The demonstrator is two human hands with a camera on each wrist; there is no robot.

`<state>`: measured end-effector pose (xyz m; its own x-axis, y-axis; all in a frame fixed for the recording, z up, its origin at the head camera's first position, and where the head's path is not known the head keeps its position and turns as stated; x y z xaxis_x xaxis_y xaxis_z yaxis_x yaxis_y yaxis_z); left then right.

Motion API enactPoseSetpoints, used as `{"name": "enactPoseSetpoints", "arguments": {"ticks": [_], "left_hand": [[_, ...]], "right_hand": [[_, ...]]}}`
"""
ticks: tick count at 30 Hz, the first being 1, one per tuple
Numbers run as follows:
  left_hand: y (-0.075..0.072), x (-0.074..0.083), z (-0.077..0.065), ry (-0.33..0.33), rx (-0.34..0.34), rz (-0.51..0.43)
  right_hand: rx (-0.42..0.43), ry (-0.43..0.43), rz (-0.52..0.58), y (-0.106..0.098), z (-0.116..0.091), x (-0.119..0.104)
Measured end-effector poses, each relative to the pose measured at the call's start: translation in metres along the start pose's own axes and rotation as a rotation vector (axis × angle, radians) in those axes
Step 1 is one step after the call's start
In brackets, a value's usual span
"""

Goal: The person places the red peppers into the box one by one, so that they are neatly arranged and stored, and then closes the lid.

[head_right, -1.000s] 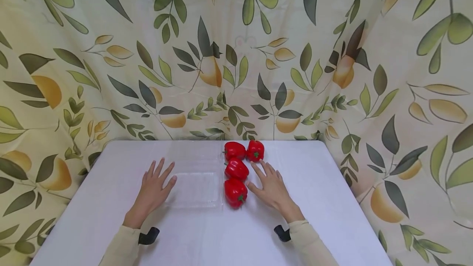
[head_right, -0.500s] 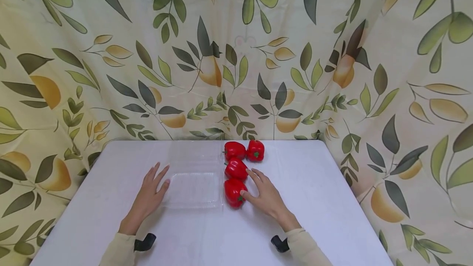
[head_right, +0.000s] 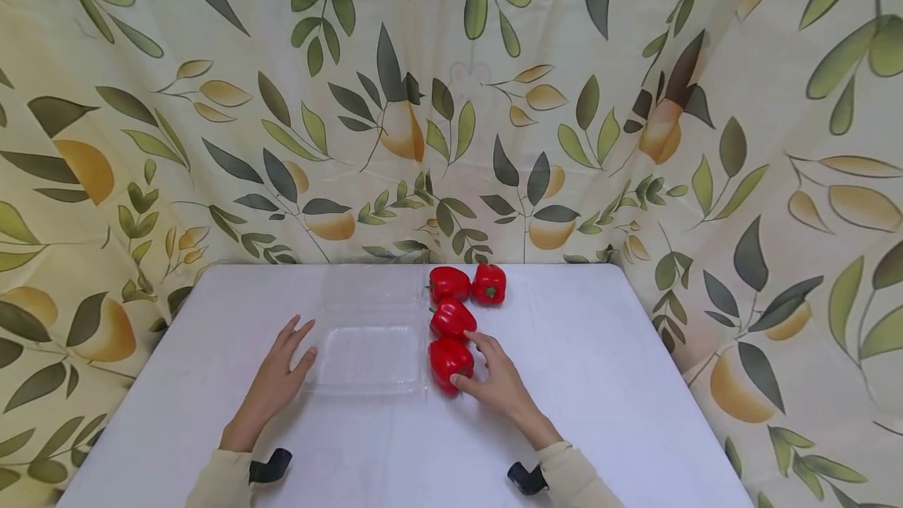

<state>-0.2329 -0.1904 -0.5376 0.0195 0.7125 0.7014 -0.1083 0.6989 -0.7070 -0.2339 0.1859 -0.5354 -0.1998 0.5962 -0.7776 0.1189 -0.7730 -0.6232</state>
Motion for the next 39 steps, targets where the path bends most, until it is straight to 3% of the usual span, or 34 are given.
{"name": "enactPoseSetpoints", "arguments": {"ticks": [11,19,29,39], "left_hand": [[0.004,-0.014,-0.002,-0.015,-0.028,-0.148],[0.006,-0.019,-0.001,0.009,-0.031,-0.15],[0.009,-0.022,-0.001,0.035,0.012,-0.152],[0.009,-0.019,-0.003,0.046,0.049,-0.172]], "right_hand": [[0.038,0.062,0.094,0.013,-0.004,0.006],[0.017,0.101,0.094,0.017,-0.005,0.004],[-0.002,0.128,0.055,0.023,-0.004,0.005],[0.006,0.099,0.067,0.025,-0.002,0.006]]}}
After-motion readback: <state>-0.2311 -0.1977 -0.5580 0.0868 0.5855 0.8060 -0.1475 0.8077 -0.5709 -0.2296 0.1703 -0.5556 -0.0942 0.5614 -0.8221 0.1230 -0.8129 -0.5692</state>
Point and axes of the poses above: each hand's wrist, its own z-axis towards the middle knuckle, its own y-axis out of the palm, x = y × z, the point moved 4 cm from there along z, towards the middle knuckle, and after that the axes turned 6 degrees about -y, right-handed, at the moved point
